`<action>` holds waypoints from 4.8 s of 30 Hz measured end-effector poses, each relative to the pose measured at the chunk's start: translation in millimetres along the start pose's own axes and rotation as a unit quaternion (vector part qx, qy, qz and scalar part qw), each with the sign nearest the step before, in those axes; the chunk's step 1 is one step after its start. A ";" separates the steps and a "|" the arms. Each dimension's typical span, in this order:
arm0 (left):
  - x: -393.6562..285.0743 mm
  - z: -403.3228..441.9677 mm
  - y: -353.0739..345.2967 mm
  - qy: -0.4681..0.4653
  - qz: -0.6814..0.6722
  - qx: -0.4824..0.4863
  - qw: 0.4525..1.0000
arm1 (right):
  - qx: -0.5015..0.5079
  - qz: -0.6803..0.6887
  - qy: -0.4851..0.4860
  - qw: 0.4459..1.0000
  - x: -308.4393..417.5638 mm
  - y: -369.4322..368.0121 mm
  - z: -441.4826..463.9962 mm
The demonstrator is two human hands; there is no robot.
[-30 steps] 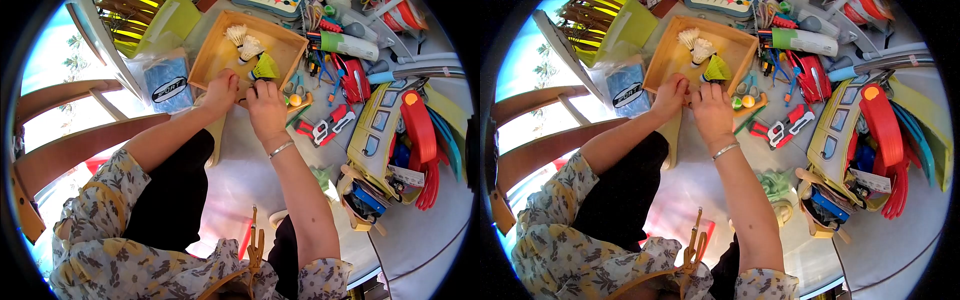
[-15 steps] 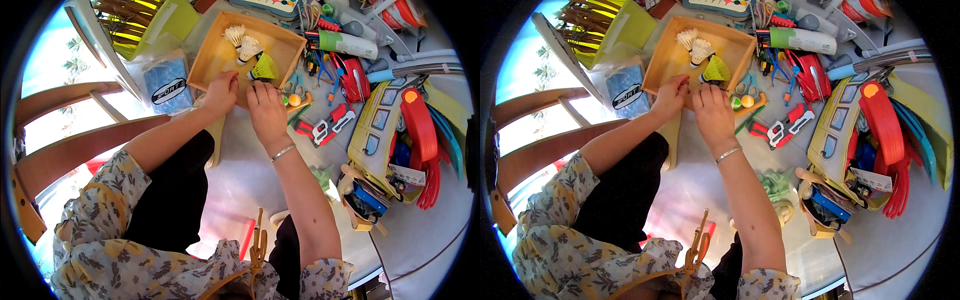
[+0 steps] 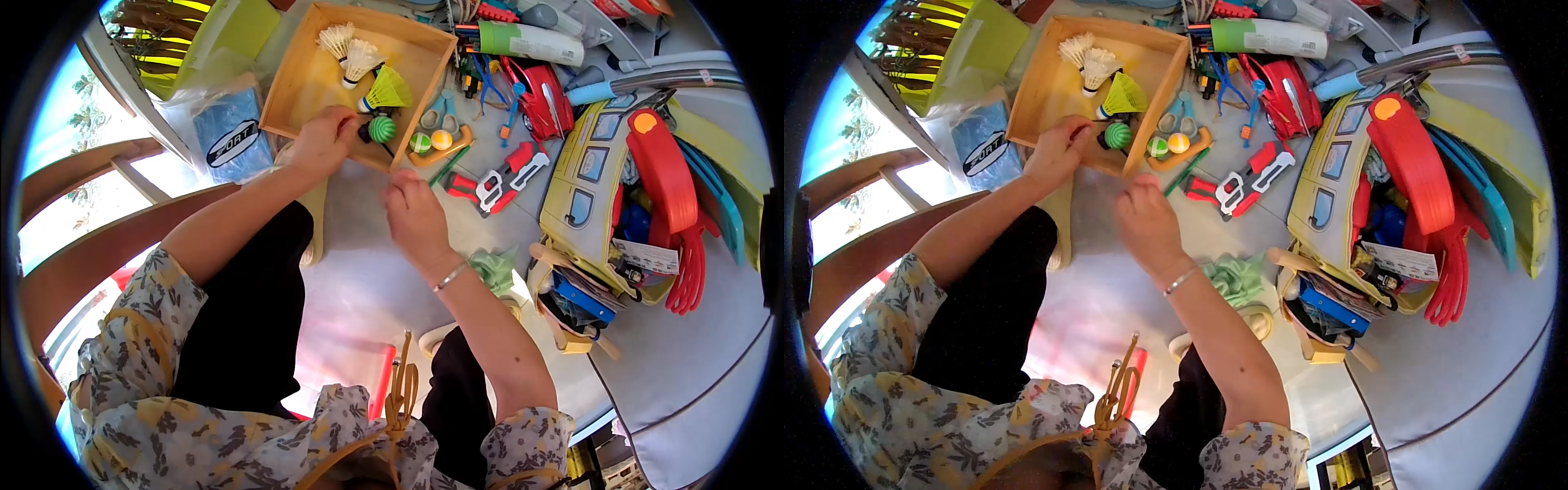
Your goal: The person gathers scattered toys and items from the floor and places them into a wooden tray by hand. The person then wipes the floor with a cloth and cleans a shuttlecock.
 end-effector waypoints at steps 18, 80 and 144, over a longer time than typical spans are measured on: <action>-68.7 -33.5 -11.0 -0.271 0.062 -0.033 0.960 | 0.081 -0.071 -0.215 0.971 -61.6 -18.5 -30.2; -61.3 -48.2 34.7 -0.252 0.031 0.008 0.967 | -0.183 0.102 -0.135 0.968 -41.8 50.3 43.7; -56.9 -44.2 -30.8 -0.357 0.203 0.050 0.910 | -0.110 0.063 -0.016 0.992 -31.0 44.3 43.8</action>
Point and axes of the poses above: each hand's wrist, its own z-axis towards the middle knuckle, its own y-axis out of the back of the hand, x = y × z, the point moved 9 cm from there along z, towards the middle knuckle, and after that the axes turned 12 degrees about z, right-handed, at the moved point
